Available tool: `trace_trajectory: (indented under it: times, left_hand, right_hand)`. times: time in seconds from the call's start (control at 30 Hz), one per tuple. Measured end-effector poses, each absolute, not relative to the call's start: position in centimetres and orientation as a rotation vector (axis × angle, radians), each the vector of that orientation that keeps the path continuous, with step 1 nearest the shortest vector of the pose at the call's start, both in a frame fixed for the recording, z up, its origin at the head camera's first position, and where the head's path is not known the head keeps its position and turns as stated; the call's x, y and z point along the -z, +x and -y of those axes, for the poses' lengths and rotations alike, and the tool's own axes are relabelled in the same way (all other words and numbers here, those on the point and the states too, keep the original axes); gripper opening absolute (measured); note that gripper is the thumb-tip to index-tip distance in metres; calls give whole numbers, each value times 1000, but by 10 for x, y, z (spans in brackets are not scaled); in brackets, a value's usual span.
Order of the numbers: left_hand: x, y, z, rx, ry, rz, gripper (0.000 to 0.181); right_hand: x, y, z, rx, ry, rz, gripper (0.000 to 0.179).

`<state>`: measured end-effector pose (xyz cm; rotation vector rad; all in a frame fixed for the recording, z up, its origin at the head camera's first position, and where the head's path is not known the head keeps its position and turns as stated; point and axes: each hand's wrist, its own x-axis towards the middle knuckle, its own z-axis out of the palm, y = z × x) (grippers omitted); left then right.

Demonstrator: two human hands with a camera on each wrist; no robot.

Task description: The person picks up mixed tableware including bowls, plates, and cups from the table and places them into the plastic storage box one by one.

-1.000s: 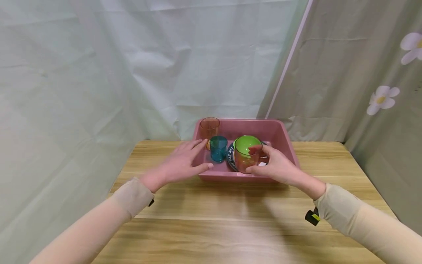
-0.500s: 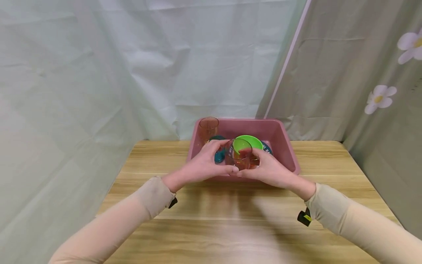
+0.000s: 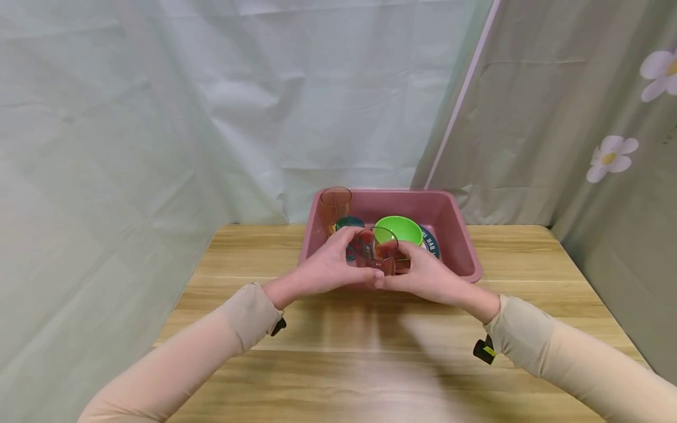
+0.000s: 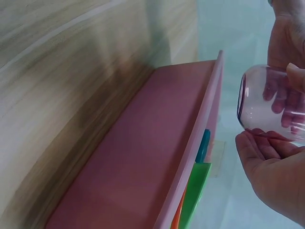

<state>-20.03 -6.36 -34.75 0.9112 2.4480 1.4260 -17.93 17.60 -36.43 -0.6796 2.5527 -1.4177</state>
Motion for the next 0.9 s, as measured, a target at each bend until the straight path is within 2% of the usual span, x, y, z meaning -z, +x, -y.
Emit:
trace_trajectory:
  times: [0.2, 0.33, 0.6, 0.9]
  left_hand:
    - [341, -205, 70, -1412, 875, -2438, 72]
    - [335, -217, 80, -1337, 823, -2526, 74]
    - [341, -246, 99, -1233, 770, -2573, 75]
    - [356, -265, 102, -846, 785, -2633, 81]
  right_hand:
    - [363, -177, -177, 1480, -698, -2472, 81]
    - [359, -172, -183, 1298, -734, -2646, 90]
    - [353, -160, -190, 962, -900, -2832, 87]
    - [351, -145, -190, 627, -1094, -2844, 94]
